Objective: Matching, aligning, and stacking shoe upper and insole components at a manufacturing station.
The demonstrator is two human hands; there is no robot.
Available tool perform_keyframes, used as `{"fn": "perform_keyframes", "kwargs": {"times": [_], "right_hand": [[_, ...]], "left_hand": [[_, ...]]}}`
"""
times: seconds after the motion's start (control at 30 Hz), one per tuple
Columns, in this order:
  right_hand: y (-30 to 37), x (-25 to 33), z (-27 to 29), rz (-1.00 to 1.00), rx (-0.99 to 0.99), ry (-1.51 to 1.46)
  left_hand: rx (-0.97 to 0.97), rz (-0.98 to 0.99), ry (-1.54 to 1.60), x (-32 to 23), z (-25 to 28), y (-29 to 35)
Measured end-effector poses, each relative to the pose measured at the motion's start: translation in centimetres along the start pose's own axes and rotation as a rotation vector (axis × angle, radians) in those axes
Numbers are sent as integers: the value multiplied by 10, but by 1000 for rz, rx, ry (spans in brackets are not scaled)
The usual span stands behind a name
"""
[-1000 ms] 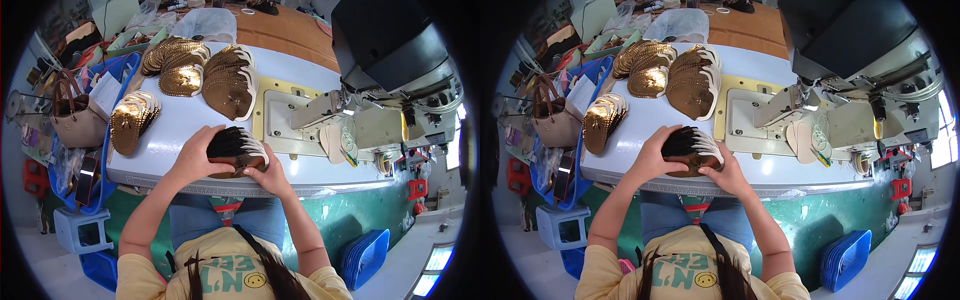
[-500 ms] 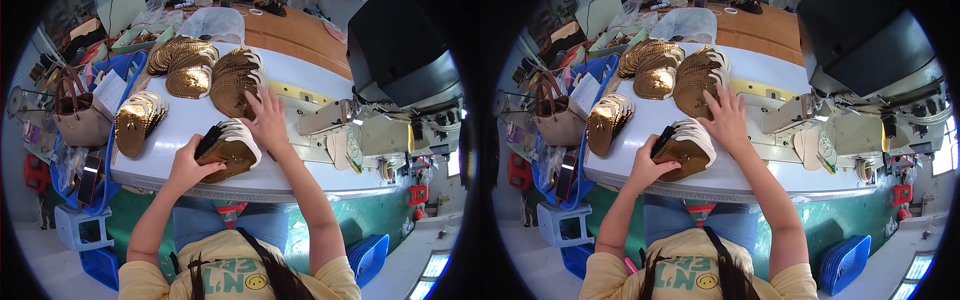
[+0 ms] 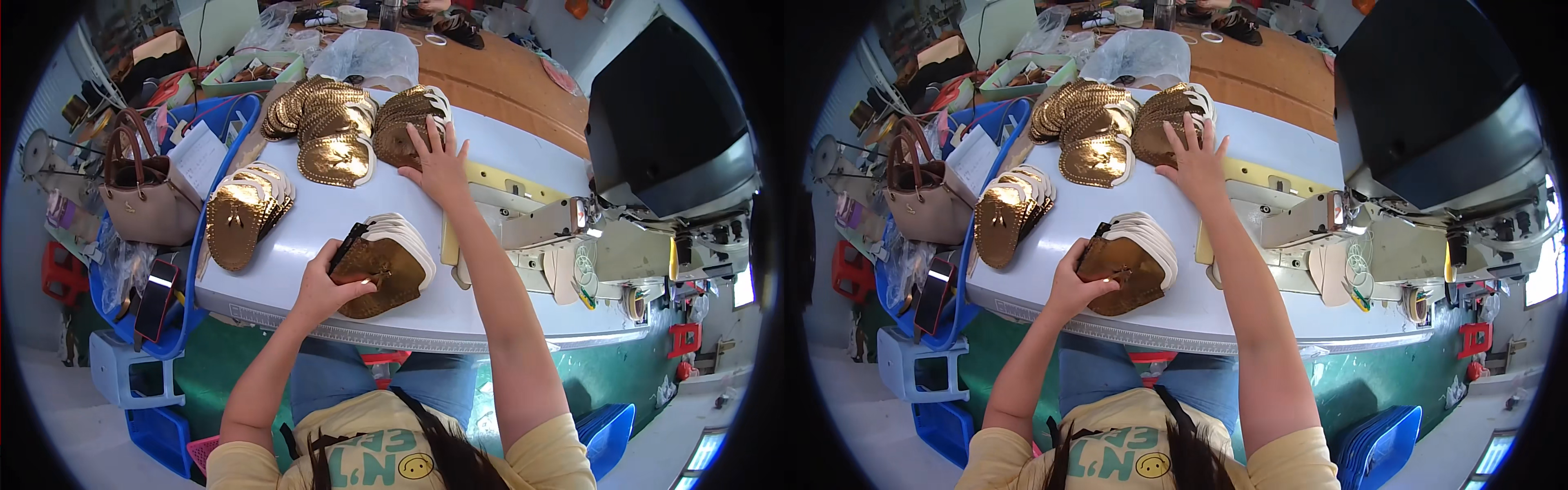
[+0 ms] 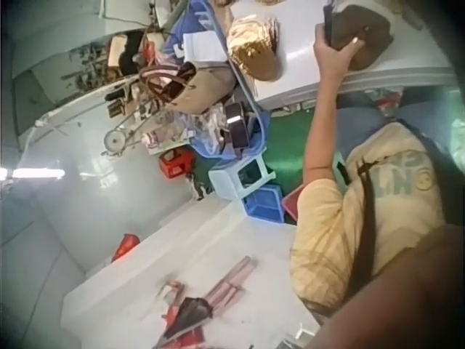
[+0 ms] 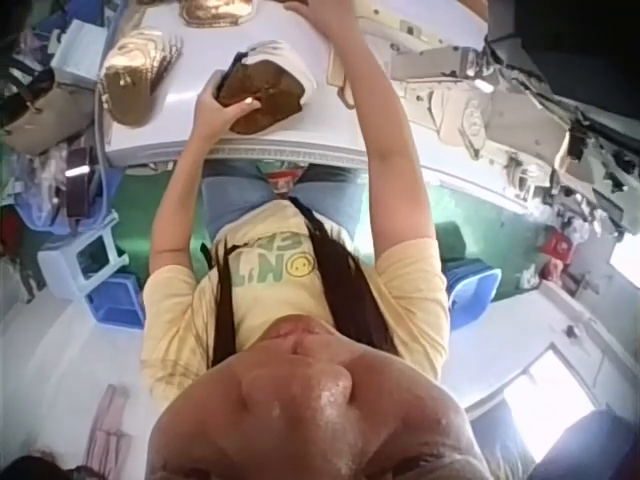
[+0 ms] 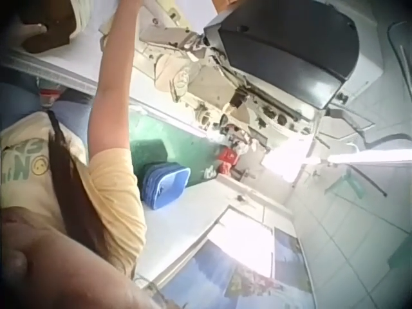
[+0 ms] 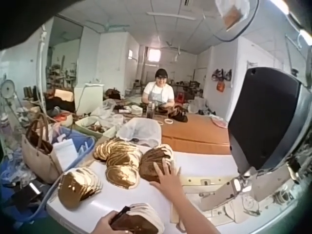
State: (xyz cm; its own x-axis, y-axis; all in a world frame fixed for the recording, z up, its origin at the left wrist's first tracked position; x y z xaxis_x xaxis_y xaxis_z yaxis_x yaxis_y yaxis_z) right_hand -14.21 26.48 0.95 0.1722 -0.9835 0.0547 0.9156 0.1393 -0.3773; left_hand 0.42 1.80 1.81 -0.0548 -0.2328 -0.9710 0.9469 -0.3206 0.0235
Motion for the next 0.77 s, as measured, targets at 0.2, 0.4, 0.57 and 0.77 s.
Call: {"fn": "perform_keyframes", "kwargs": {"times": [0.2, 0.4, 0.57, 0.77], "right_hand": [[16, 3, 12, -39, -11, -19], [101, 10, 24, 55, -285, -392], [189, 10, 65, -65, -396, -690], [260, -65, 102, -342, -746, -373]], "left_hand": [[16, 18, -132, -2, 0, -14], [169, -85, -371, -17, -3, -50], [129, -262, -357, 45, 14, -73], [40, -203, 14, 23, 9, -53]]}}
Point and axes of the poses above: each hand's wrist, its own y-axis away from the middle knuckle, its own z-axis out of the back of the hand, x = y × z, the point moved 1 cm from there along -y, towards the middle knuckle, and after that the axes turned 9 degrees about -y, right-handed, at the moved point
